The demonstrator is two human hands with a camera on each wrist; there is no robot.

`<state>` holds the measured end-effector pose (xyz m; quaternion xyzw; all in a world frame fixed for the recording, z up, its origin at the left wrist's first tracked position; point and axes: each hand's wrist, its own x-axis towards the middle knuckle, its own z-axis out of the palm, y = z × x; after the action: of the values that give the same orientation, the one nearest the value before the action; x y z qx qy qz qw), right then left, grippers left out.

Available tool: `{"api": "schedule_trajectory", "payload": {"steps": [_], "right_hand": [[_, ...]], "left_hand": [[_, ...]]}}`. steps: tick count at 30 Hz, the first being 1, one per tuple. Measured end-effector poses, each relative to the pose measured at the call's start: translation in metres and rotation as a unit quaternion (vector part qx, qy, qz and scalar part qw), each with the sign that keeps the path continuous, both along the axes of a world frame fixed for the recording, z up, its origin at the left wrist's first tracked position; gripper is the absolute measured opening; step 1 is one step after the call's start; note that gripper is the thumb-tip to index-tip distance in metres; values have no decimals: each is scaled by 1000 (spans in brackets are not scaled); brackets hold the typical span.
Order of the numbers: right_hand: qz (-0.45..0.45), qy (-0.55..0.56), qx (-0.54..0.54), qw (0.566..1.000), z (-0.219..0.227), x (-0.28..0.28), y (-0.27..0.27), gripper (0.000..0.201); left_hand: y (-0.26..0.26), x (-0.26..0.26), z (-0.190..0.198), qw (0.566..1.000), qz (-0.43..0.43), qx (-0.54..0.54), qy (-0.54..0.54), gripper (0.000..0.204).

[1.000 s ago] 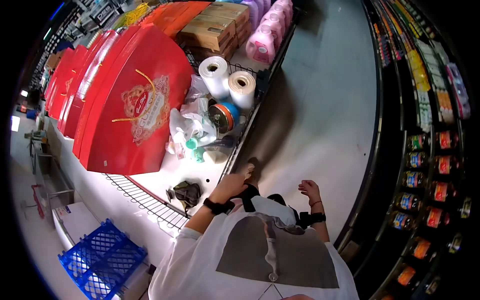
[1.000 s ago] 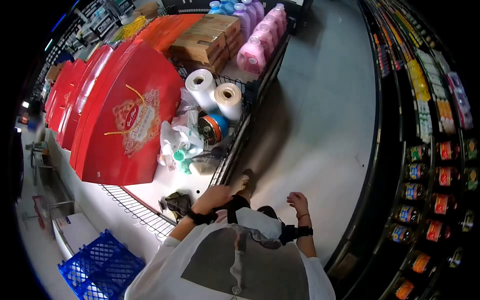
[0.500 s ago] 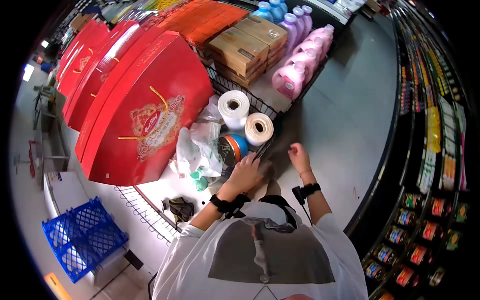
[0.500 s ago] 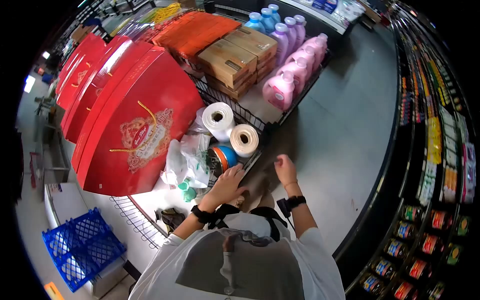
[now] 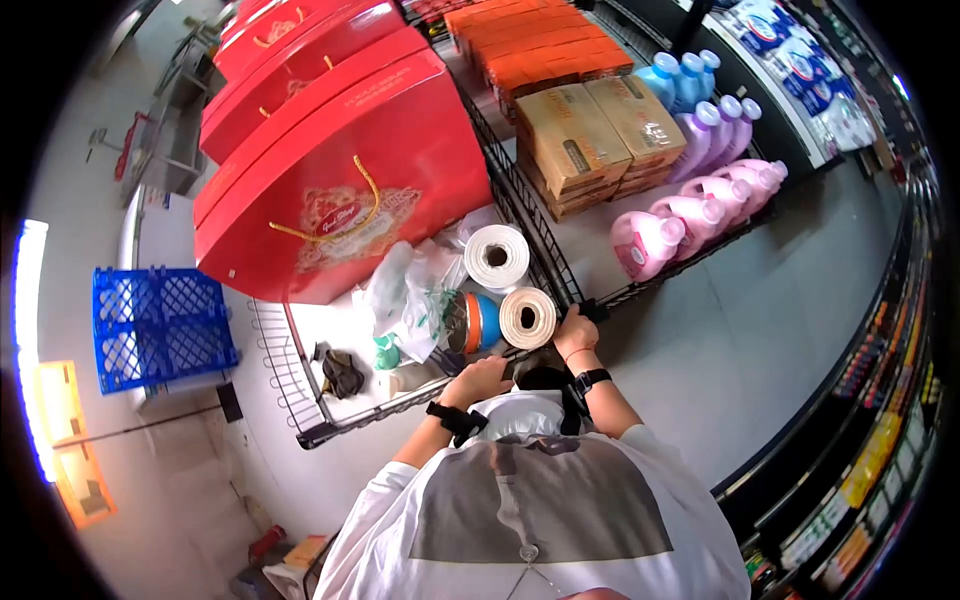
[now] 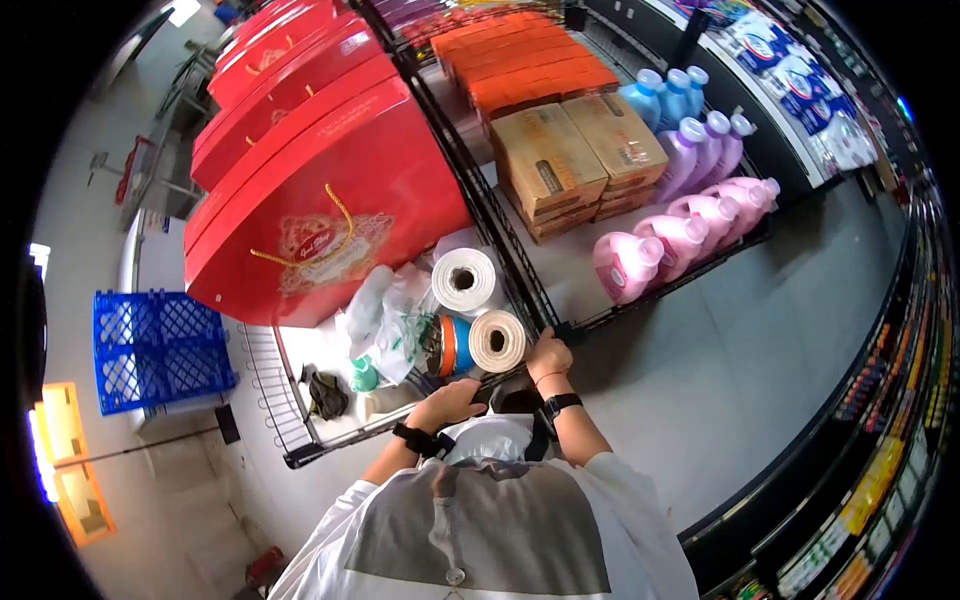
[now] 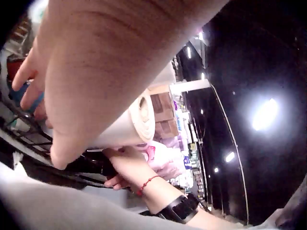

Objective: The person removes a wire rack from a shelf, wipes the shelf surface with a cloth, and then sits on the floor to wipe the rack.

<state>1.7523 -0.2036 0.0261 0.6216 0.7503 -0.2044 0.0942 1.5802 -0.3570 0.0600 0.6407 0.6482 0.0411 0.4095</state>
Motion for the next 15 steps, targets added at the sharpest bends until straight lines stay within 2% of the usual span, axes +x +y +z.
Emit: {"api": "schedule_trajectory", "payload": {"steps": [4, 5, 8, 12, 15], "right_hand": [[52, 9, -7, 999, -1, 7, 8, 50], [59, 4, -4, 998, -1, 8, 9, 50], [77, -8, -5, 997, -3, 10, 11, 48], [93, -47, -29, 994, -8, 4, 14, 38], [112, -53, -24, 992, -16, 8, 16, 32]], "left_hand": [[5, -4, -26, 998, -9, -63, 29, 43], [3, -6, -31, 999, 3, -19, 29, 41], [8, -7, -12, 998, 9, 11, 55, 39], [-1, -11, -15, 998, 27, 37, 36, 38], [-3, -15, 1, 1000, 23, -2, 15, 35]]}}
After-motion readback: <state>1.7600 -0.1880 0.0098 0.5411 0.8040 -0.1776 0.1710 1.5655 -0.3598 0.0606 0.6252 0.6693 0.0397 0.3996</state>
